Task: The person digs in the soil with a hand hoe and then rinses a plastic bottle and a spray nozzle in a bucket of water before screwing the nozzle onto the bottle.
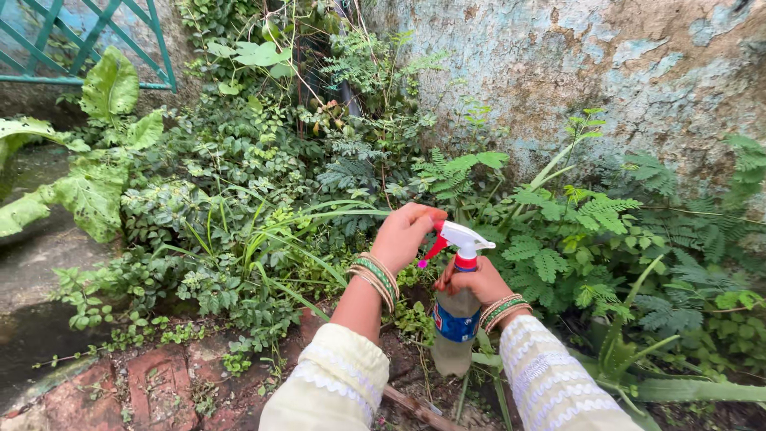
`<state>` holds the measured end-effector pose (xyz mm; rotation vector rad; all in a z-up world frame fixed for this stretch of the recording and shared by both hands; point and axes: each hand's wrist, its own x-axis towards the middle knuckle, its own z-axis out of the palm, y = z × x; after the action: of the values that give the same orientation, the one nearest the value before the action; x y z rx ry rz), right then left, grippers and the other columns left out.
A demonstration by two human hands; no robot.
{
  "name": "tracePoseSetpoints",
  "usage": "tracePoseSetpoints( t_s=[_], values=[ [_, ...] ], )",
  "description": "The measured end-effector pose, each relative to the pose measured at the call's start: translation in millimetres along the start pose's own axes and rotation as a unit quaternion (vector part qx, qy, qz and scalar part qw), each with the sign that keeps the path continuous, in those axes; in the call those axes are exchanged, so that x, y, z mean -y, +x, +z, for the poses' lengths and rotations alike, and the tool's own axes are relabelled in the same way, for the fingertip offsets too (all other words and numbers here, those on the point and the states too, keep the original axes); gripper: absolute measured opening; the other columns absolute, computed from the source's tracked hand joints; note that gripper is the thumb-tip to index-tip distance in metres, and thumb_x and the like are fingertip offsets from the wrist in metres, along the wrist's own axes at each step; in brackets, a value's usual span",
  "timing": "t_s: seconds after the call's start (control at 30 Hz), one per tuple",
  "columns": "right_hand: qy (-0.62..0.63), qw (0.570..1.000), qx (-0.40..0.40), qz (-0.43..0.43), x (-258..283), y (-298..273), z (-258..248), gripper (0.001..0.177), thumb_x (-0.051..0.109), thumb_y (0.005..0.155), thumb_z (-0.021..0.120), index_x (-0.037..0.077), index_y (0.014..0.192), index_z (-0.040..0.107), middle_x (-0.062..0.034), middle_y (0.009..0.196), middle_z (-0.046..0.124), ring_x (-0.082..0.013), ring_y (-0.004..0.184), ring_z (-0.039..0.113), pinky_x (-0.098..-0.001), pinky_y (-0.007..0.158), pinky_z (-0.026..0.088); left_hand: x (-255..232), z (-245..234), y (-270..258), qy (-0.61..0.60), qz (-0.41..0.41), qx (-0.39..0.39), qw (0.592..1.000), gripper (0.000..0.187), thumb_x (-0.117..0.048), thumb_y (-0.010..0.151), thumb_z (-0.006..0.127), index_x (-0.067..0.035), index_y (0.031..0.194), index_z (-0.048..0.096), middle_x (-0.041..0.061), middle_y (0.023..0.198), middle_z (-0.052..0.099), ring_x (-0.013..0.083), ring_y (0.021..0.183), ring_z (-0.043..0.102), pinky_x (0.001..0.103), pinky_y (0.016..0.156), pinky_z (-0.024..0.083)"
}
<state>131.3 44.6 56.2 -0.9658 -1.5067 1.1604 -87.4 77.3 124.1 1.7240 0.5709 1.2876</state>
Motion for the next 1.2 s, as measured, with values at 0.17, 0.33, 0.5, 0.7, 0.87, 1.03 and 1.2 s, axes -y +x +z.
tracePoseSetpoints(
  t_s=[0.17, 0.33, 0.5, 0.7, 0.87, 1.03, 1.2],
  values=[
    [0.036, 0.998, 0.037, 0.027, 17, -1, 6, 0.014, -0.004, 0.061, 0.063, -0.001, 0.074, 0.064, -0.0156, 0.077, 0.073, -0.0274, 0.081, 0.075, -0.0400, 0.076, 0.059, -8, 2, -14, 0.111, 0.027, -0.055, 0.992, 0.027, -0.025, 0.095, 0.061, -0.003, 0.109, 0.071, 0.008, 0.096, 0.074, 0.0178, 0.085, 0.068, 0.033, 0.076, 0.055],
    [0.003, 0.996, 0.087, 0.002, 17, 0, 5, 0.014, -0.005, 0.061, 0.063, -0.002, 0.075, 0.063, -0.0146, 0.075, 0.070, -0.0272, 0.078, 0.073, -0.0414, 0.078, 0.060, -4, 12, -18, 0.227, 0.151, -0.144, 0.951, 0.031, -0.030, 0.103, 0.053, -0.002, 0.095, 0.064, 0.016, 0.093, 0.066, 0.0354, 0.089, 0.064, 0.045, 0.078, 0.051],
    [-0.022, 0.997, 0.066, 0.015, 19, -2, -3, 0.013, -0.005, 0.062, 0.063, -0.002, 0.075, 0.064, -0.0149, 0.075, 0.071, -0.0266, 0.076, 0.072, -0.0421, 0.076, 0.058, -22, 15, -17, 0.242, -0.106, -0.127, 0.956, 0.054, -0.050, 0.106, 0.049, -0.001, 0.089, 0.064, 0.017, 0.080, 0.063, 0.0306, 0.075, 0.059, 0.043, 0.070, 0.049],
    [-0.026, 0.999, 0.039, 0.017, 25, -9, -11, 0.007, -0.003, 0.064, 0.065, -0.003, 0.071, 0.065, -0.0144, 0.072, 0.070, -0.0266, 0.075, 0.071, -0.0424, 0.079, 0.058, -4, 11, -7, -0.048, 0.104, -0.029, 0.993, 0.038, -0.028, 0.085, 0.073, -0.002, 0.112, 0.068, 0.008, 0.093, 0.068, 0.0111, 0.077, 0.061, 0.031, 0.070, 0.052],
    [-0.039, 0.999, 0.018, 0.028, 29, -11, -10, 0.009, -0.002, 0.064, 0.064, -0.003, 0.072, 0.067, -0.0134, 0.074, 0.073, -0.0257, 0.077, 0.072, -0.0413, 0.080, 0.058, -2, 28, -2, 0.133, -0.010, -0.124, 0.983, 0.032, -0.033, 0.095, 0.068, -0.003, 0.101, 0.075, 0.007, 0.080, 0.073, 0.0142, 0.070, 0.064, 0.032, 0.066, 0.051],
    [-0.025, 0.999, 0.022, 0.021, 23, -8, -14, 0.009, 0.000, 0.065, 0.064, -0.001, 0.074, 0.067, -0.0134, 0.075, 0.073, -0.0257, 0.078, 0.072, -0.0413, 0.081, 0.058, -20, 36, -8, 0.236, -0.020, -0.147, 0.960, 0.037, -0.037, 0.104, 0.065, -0.001, 0.099, 0.072, 0.009, 0.085, 0.071, 0.0153, 0.074, 0.062, 0.033, 0.069, 0.049],
    [-0.031, 0.999, 0.033, 0.008, 19, -7, -23, 0.009, 0.001, 0.066, 0.066, -0.002, 0.075, 0.066, -0.0129, 0.077, 0.073, -0.0258, 0.079, 0.073, -0.0408, 0.081, 0.058, -2, 29, 0, 0.058, 0.123, -0.055, 0.989, 0.029, -0.018, 0.084, 0.073, -0.001, 0.107, 0.070, 0.008, 0.092, 0.070, 0.0135, 0.076, 0.062, 0.031, 0.069, 0.054]
  ],
)
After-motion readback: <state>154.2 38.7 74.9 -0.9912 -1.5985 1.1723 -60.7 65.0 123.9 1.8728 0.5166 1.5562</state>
